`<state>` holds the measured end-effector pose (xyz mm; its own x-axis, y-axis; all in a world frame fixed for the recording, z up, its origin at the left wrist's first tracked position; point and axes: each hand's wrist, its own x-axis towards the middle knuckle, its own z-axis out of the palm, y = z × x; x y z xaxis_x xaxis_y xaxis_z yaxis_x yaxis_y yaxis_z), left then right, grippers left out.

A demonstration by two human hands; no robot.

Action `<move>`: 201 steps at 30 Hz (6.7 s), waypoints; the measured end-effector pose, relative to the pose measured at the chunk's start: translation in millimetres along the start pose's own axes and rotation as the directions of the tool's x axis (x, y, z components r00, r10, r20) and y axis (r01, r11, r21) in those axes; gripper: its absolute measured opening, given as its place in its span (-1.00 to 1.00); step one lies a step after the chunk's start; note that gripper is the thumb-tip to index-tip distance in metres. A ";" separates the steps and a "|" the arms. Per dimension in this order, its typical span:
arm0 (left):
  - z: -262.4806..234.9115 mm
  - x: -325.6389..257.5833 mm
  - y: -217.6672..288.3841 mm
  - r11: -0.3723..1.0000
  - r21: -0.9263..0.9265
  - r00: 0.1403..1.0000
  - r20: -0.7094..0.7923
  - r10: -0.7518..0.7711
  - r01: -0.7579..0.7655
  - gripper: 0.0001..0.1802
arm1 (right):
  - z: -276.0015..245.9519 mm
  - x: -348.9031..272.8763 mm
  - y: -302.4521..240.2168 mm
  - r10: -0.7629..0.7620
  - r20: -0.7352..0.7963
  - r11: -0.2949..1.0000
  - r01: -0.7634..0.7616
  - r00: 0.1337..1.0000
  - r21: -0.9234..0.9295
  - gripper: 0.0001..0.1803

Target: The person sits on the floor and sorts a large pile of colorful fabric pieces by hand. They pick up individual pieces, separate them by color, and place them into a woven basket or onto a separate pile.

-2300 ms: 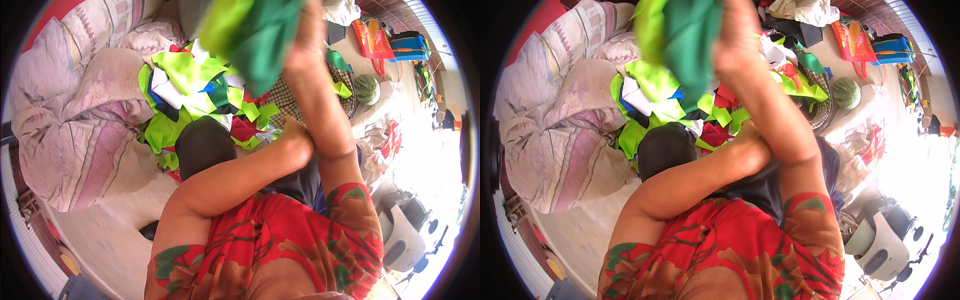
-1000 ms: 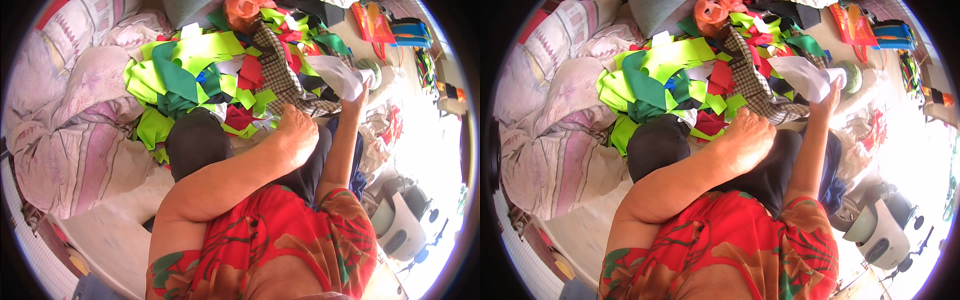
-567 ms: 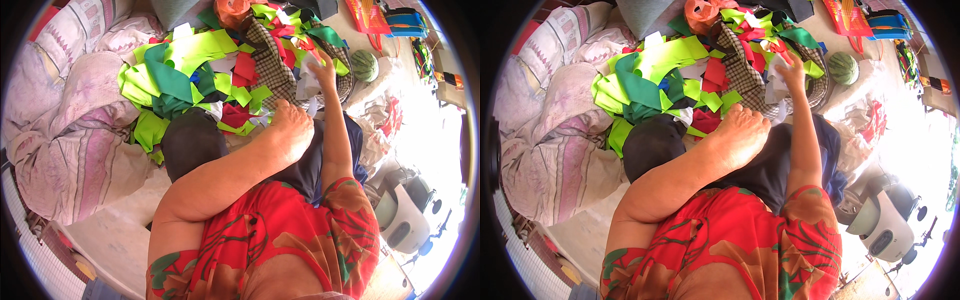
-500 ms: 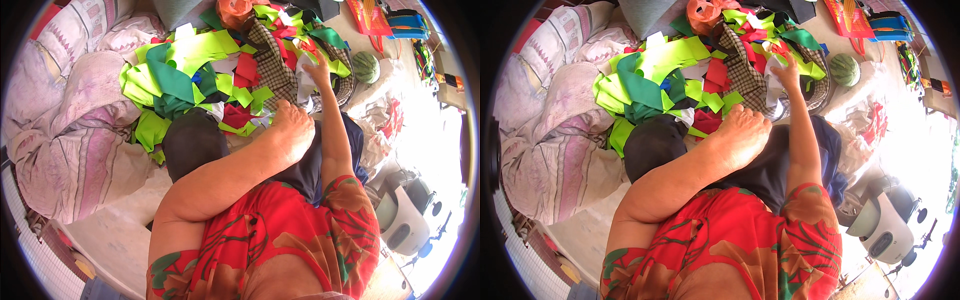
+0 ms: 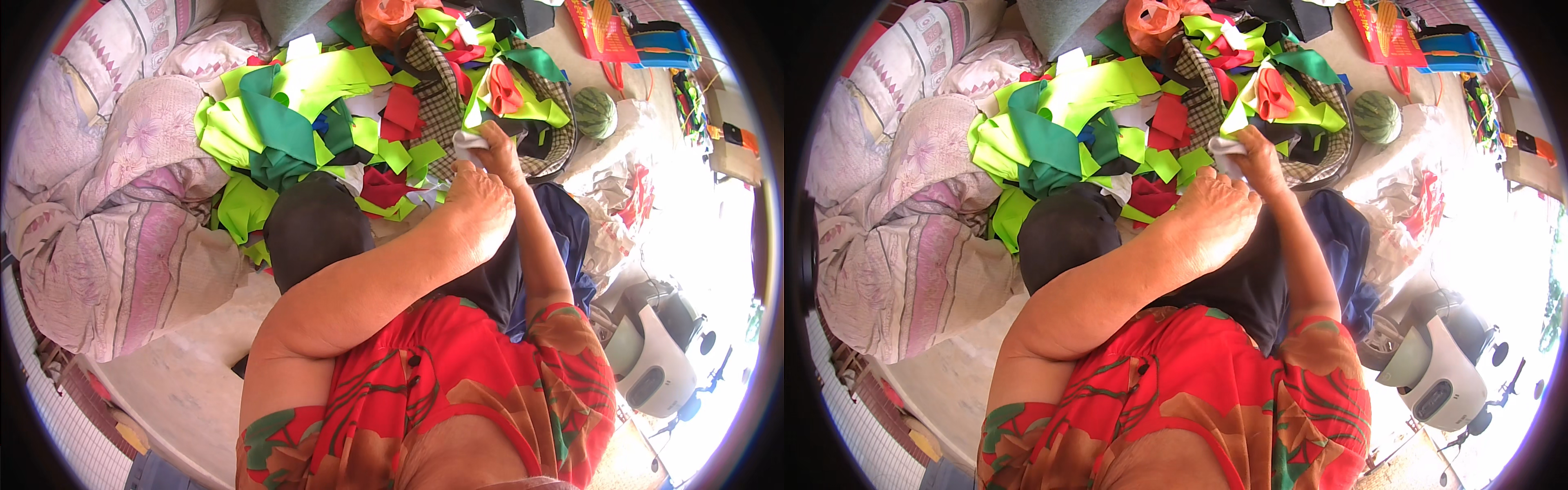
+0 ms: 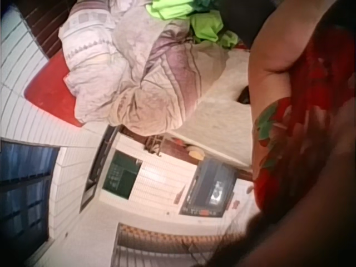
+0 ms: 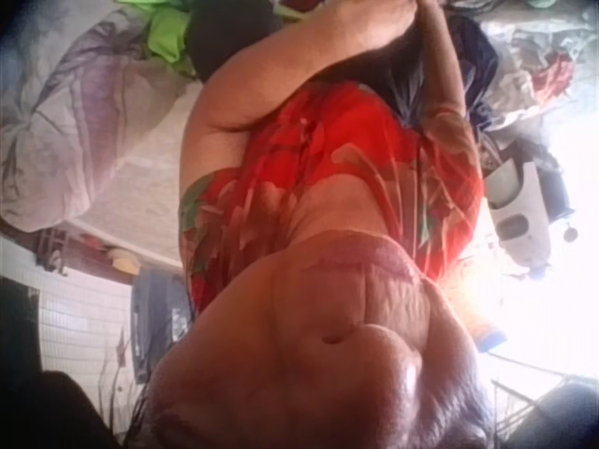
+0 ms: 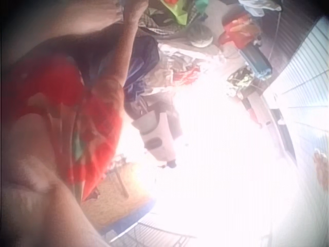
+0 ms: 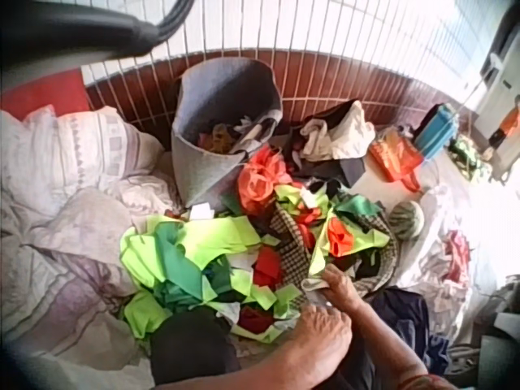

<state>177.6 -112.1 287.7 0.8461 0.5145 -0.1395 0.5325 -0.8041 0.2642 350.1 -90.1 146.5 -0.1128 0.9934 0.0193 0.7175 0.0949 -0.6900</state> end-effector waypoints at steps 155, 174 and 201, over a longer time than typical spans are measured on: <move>45.2 14.1 25.3 0.992 -0.110 0.985 -0.153 -0.082 0.065 -0.72 | -25.4 46.4 -133.2 -0.195 0.124 0.841 0.101 0.973 0.531 -0.64; 2.5 6.3 -1.5 0.984 -0.178 0.997 0.062 0.041 -0.029 -0.85 | -17.8 -122.5 -6.6 0.004 -0.176 0.818 -0.104 0.984 -0.565 -0.76; 4.2 19.6 -0.4 0.992 -0.111 0.989 0.126 0.071 -0.057 -0.68 | -26.7 -134.2 8.7 0.380 -0.181 0.846 -0.420 0.907 -0.327 -0.71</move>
<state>194.1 -102.9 280.8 0.8780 0.4145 -0.2395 0.4775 -0.7942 0.3758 389.8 -220.8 157.2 0.2948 0.9488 -0.1135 0.8798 -0.3159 -0.3553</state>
